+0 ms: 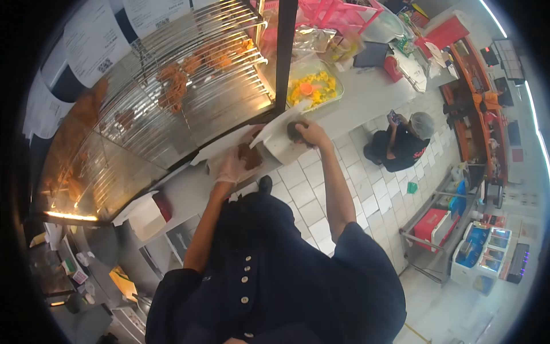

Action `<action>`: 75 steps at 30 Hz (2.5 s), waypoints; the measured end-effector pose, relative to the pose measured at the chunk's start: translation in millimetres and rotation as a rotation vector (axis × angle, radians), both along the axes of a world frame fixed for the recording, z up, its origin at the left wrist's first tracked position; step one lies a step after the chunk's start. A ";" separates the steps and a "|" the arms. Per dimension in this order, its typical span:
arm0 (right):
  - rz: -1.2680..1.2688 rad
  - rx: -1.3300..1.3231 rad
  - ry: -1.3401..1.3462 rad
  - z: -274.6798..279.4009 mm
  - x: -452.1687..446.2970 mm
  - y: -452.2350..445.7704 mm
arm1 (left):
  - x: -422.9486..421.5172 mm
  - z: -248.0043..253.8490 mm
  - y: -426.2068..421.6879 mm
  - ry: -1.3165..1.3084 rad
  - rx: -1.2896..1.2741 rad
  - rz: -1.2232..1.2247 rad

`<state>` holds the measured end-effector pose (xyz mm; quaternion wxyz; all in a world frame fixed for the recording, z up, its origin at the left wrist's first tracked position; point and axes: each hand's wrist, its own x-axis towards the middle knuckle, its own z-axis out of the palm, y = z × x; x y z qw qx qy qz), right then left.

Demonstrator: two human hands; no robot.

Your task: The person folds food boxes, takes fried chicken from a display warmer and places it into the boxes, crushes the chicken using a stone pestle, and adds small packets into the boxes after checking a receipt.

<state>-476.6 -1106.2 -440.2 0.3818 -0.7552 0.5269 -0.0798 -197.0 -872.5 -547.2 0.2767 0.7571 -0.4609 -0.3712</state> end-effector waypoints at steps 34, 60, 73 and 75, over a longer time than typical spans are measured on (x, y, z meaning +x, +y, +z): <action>-0.590 0.371 -0.590 155.5 -110.4 150.6 | -173.5 126.8 -157.8 -0.608 -0.205 -0.504; 0.230 0.147 0.413 76.1 -10.9 11.5 | -111.0 76.4 -136.9 -0.459 -0.051 -0.474; -0.450 0.423 -0.549 134.4 -134.3 108.2 | -179.8 142.1 -165.5 -0.608 -0.135 -0.661; -0.496 0.467 -0.566 117.4 -141.2 124.9 | -189.8 140.2 -174.3 -0.616 -0.094 -0.619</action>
